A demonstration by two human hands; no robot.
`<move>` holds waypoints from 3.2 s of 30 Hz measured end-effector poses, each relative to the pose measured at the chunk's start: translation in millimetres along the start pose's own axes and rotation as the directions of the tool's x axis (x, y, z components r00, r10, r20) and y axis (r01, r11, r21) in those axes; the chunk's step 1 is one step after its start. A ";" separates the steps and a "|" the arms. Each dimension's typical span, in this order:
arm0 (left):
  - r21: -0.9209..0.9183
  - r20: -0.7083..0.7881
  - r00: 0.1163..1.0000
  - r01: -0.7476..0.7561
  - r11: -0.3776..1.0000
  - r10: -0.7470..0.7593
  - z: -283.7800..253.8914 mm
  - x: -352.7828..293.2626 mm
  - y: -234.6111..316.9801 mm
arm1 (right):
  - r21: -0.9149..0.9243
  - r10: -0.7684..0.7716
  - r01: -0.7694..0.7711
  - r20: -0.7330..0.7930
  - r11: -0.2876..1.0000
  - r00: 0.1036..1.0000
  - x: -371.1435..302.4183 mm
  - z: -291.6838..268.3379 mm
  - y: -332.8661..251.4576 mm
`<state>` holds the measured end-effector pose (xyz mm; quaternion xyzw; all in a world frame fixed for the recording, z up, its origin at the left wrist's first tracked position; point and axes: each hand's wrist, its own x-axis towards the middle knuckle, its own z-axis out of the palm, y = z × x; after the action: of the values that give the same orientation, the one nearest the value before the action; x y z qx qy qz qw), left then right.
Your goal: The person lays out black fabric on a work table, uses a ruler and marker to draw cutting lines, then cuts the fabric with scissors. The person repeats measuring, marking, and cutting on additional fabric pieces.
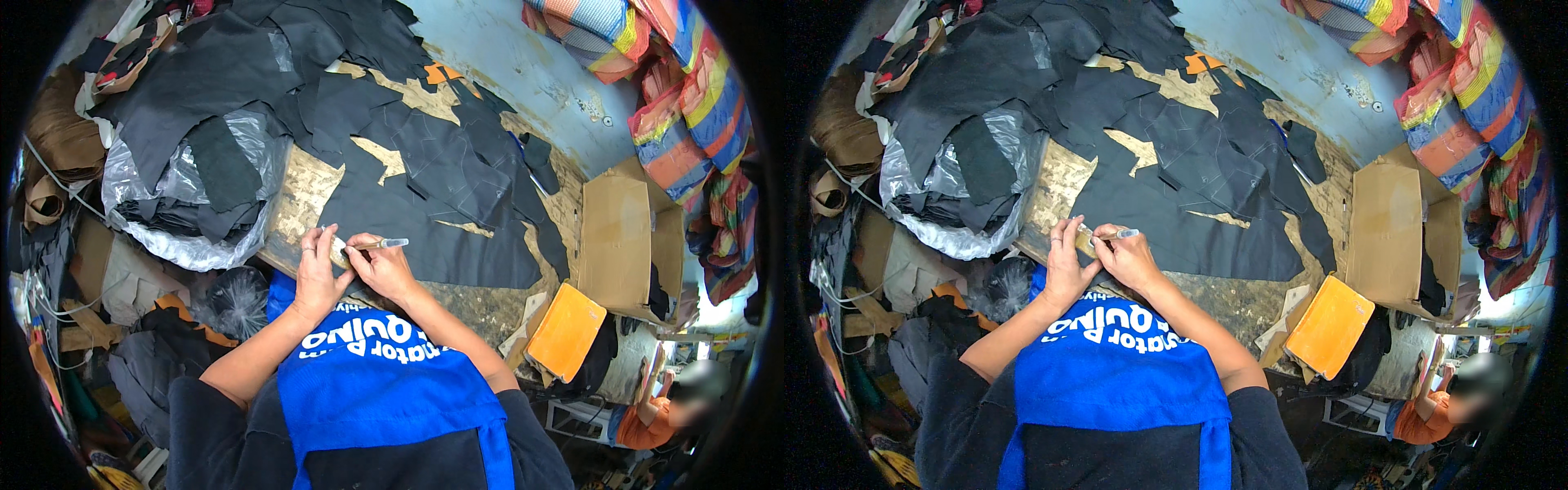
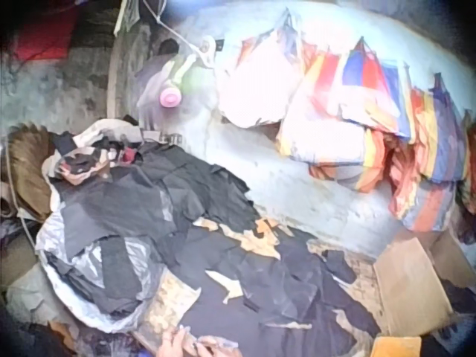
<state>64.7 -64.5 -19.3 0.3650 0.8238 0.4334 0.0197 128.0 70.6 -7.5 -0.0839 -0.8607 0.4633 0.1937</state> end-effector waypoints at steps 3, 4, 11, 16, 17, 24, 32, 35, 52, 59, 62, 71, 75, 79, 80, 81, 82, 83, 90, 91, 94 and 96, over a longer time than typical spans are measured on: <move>0.029 0.014 1.000 -0.003 1.000 0.003 0.3 -0.4 -1.2 | -0.043 -0.046 0.045 -0.017 0.998 0.999 0.6 1.8 -0.2; 0.033 0.021 1.000 -0.003 0.999 0.003 0.3 -0.6 -1.4 | -0.048 -0.084 0.082 -0.036 0.995 0.996 0.6 2.7 0.0; 0.081 0.042 0.999 -0.002 0.997 -0.002 -2.6 1.0 1.4 | -0.192 -0.071 0.064 -0.033 0.979 0.997 -17.9 -10.2 -4.3; 0.075 0.066 0.997 0.022 0.997 -0.027 -3.3 0.8 3.3 | -0.140 0.082 -0.101 -0.132 0.985 0.988 -36.3 -23.9 -10.8; 0.075 0.057 0.998 0.013 0.997 -0.017 -3.3 0.6 3.2 | -0.118 0.079 -0.096 -0.140 0.988 0.987 -37.1 -22.3 -11.9; 0.079 0.026 1.000 -0.005 0.997 0.003 -1.0 -0.8 0.5 | -0.123 0.044 -0.052 -0.069 0.991 0.997 -30.2 -14.1 -12.6; 0.072 -0.004 0.999 -0.046 0.996 0.046 1.0 -2.4 -3.6 | -0.140 -0.084 0.091 0.058 0.986 0.995 -14.9 -1.1 -13.8; 0.067 -0.004 0.999 -0.036 0.997 0.036 1.2 -2.6 -3.7 | -0.133 -0.078 0.089 0.081 0.987 0.994 -8.2 2.0 -12.4; 0.292 0.174 0.982 -0.125 0.948 0.076 -16.7 6.2 -7.0 | 0.531 0.347 -0.109 -0.372 0.840 0.861 -51.6 -22.9 31.3; 0.414 -0.120 0.988 0.138 0.900 -0.097 -25.8 12.1 -33.1 | 0.105 0.015 0.020 -0.326 0.994 0.945 -65.7 -28.3 35.8; 0.394 -0.119 0.986 0.156 0.906 -0.117 -24.3 13.6 -33.2 | 0.046 -0.038 0.057 -0.336 0.997 0.941 -60.5 -28.4 31.6; 0.375 -0.145 0.983 0.156 0.914 -0.108 -22.0 15.4 -32.5 | -0.012 -0.068 0.068 -0.298 0.998 0.952 -59.9 -30.6 30.4; 0.356 -0.174 0.983 0.115 0.927 -0.056 -19.8 13.0 -35.6 | -0.003 -0.040 0.042 -0.355 0.999 0.934 -60.9 -28.7 31.1; 0.345 -0.191 0.981 0.098 0.934 -0.032 -18.1 12.8 -36.9 | 0.024 -0.004 0.015 -0.373 1.000 0.928 -62.4 -27.5 31.2; 0.330 -0.187 0.982 0.065 0.942 -0.002 -18.1 13.4 -37.3 | 0.013 0.011 -0.007 -0.352 1.000 0.936 -63.1 -27.4 31.9; 0.315 -0.185 0.982 0.032 0.948 0.028 -18.3 14.1 -37.9 | 0.008 0.022 -0.020 -0.345 1.000 0.938 -63.8 -27.0 32.9; 0.290 -0.180 0.983 0.013 0.957 0.041 -18.4 14.7 -38.4 | 0.057 0.021 0.000 -0.370 0.998 0.929 -65.1 -26.8 34.2; 0.286 -0.203 0.977 -0.007 0.958 0.068 -18.2 14.0 -38.3 | 0.110 0.050 -0.009 -0.373 0.994 0.927 -66.1 -26.3 35.9; 0.006 -0.166 0.973 0.163 0.987 -0.160 -27.3 19.8 -33.8 | 0.509 0.301 -0.063 -0.399 0.858 0.866 -67.5 -22.4 46.8; -0.016 -0.150 0.984 0.093 0.996 -0.094 -30.6 21.1 -30.6 | 0.492 0.304 -0.079 -0.396 0.867 0.866 -67.5 -23.8 46.1; -0.147 0.054 0.995 -0.071 0.987 0.079 -33.7 24.7 -14.7 | 0.555 0.344 -0.092 -0.369 0.827 0.863 -67.7 -29.2 40.7; -0.176 0.190 0.977 -0.060 0.983 0.093 -30.2 24.3 -1.1 | 0.616 0.344 -0.059 -0.355 0.785 0.869 -66.8 -27.6 35.0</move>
<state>35.6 -71.0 5.6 0.4348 0.7632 0.4638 0.1156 198.9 89.6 -40.0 -0.2187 -0.5916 0.6921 0.3511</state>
